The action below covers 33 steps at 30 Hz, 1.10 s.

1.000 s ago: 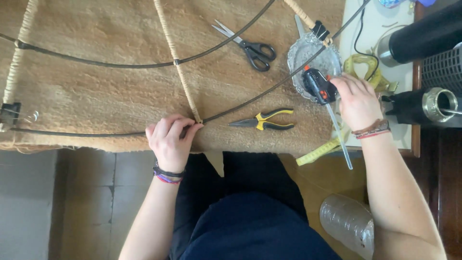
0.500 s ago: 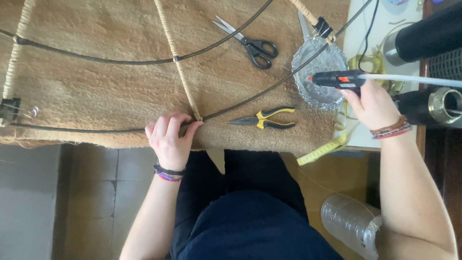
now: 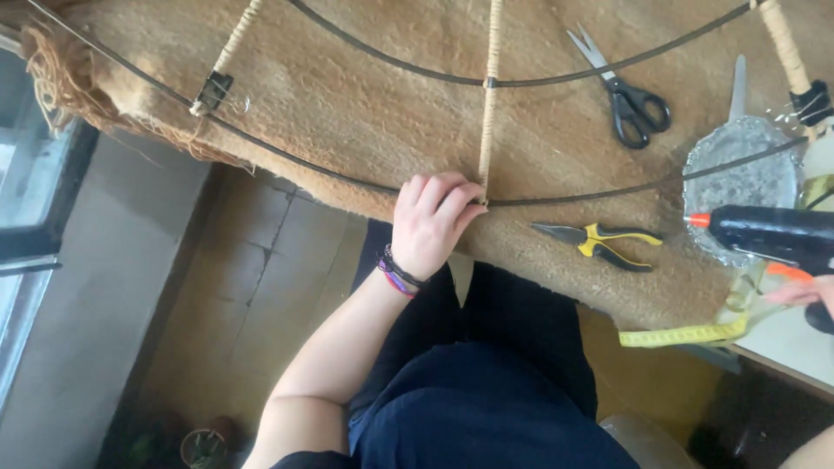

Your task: Weaving rope onto a metal furniture frame using a hot glue gun, scissors, and pliers.

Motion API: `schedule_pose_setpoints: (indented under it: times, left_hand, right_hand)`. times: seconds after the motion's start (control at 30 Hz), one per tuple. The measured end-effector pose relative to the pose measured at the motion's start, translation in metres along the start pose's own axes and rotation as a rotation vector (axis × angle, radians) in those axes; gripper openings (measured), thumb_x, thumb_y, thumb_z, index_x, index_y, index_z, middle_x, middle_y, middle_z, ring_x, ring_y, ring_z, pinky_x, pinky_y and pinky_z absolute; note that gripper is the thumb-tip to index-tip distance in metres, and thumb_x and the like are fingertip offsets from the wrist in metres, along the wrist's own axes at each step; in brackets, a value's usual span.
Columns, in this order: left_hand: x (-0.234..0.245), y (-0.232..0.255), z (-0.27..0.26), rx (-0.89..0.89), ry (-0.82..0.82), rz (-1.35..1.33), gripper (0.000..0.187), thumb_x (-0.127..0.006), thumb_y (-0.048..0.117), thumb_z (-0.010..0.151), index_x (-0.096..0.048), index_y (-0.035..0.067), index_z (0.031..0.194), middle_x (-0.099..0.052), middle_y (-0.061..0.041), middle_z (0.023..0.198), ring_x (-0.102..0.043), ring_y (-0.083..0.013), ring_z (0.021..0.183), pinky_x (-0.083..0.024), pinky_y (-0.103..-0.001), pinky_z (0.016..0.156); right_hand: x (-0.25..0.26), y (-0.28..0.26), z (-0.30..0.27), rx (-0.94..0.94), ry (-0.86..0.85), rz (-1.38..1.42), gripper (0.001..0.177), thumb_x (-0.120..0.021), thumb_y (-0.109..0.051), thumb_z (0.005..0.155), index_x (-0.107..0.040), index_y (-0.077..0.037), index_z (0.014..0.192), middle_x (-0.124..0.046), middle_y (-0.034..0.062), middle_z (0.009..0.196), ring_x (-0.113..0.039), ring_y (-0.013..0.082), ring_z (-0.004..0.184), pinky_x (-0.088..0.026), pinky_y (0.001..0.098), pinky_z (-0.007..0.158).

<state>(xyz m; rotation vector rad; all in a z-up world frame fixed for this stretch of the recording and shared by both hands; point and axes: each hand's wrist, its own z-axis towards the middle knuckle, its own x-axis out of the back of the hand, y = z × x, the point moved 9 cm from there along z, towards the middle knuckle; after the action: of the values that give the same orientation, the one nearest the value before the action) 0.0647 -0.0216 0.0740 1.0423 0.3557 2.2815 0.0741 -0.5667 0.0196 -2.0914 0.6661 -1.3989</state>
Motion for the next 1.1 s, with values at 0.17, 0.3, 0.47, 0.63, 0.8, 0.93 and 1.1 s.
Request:
schedule_pose_setpoints:
  times: [0.17,0.3,0.47,0.63,0.8,0.93,1.1]
  left_hand:
    - [0.017,0.010,0.013,-0.101,-0.036,-0.058,0.009,-0.074,0.019,0.101,-0.067,0.015,0.104,-0.062,-0.002,0.105,-0.056,-0.0220,0.086,-0.040,-0.035,0.069]
    - [0.021,0.016,0.012,-0.265,-0.066,-0.112,0.014,-0.058,0.002,0.106,-0.069,0.009,0.109,-0.064,-0.007,0.102,-0.062,-0.0208,0.079,-0.048,-0.031,0.067]
    - [0.025,0.017,0.021,-0.379,-0.009,-0.051,0.009,-0.064,0.005,0.102,-0.067,0.013,0.100,-0.063,-0.003,0.098,-0.058,-0.0141,0.071,-0.048,-0.025,0.063]
    - [0.032,0.018,0.030,-0.440,0.081,-0.029,0.011,-0.066,0.007,0.097,-0.066,0.016,0.090,-0.060,0.000,0.090,-0.059,-0.0125,0.070,-0.048,-0.021,0.062]
    - [0.030,0.015,0.031,-0.495,0.049,-0.021,0.014,-0.058,0.007,0.098,-0.067,0.016,0.095,-0.057,-0.002,0.089,-0.060,-0.0132,0.072,-0.053,-0.019,0.068]
    - [0.026,0.009,0.030,-0.472,0.058,-0.028,0.017,-0.056,0.005,0.095,-0.067,0.018,0.094,-0.055,-0.002,0.088,-0.061,-0.0114,0.069,-0.053,-0.018,0.067]
    - [0.023,0.006,0.027,-0.492,0.075,-0.026,0.027,-0.058,-0.008,0.093,-0.065,0.018,0.097,-0.050,0.001,0.087,-0.060,-0.0099,0.065,-0.054,-0.018,0.065]
  right_hand:
    - [-0.048,-0.212,0.051,0.040,-0.161,-0.119,0.036,-0.044,-0.014,0.100,-0.076,-0.002,0.108,-0.079,0.0121,0.114,-0.074,0.0245,0.107,-0.055,0.0379,0.099]
    - [-0.094,-0.299,0.063,-0.023,-0.209,-0.446,0.026,-0.060,-0.028,0.100,-0.063,-0.003,0.103,-0.084,0.0006,0.090,-0.080,0.0162,0.080,-0.062,0.0336,0.082]
    - [-0.130,-0.311,0.095,-0.080,-0.350,-0.278,0.025,-0.064,-0.022,0.094,-0.059,-0.006,0.112,-0.085,0.0037,0.088,-0.082,0.0167,0.086,-0.057,0.0331,0.093]
    - [-0.147,-0.293,0.111,-0.018,-0.496,-0.229,0.026,-0.065,-0.020,0.090,-0.062,-0.007,0.113,-0.087,0.0044,0.092,-0.083,0.0152,0.097,-0.055,0.0341,0.103]
    - [-0.149,-0.285,0.116,-0.088,-0.450,-0.220,0.023,-0.066,-0.018,0.092,-0.058,-0.005,0.109,-0.076,0.0062,0.076,-0.075,0.0172,0.071,-0.057,0.0319,0.075]
    - [-0.148,-0.270,0.117,-0.198,-0.401,-0.402,0.042,-0.068,-0.030,0.087,-0.062,-0.007,0.122,-0.077,0.0014,0.104,-0.080,0.0173,0.079,-0.056,0.0317,0.077]
    - [-0.157,-0.269,0.114,-0.132,-0.429,-0.283,0.046,-0.070,-0.023,0.086,-0.051,-0.003,0.122,-0.087,0.0050,0.088,-0.086,0.0140,0.077,-0.057,0.0281,0.080]
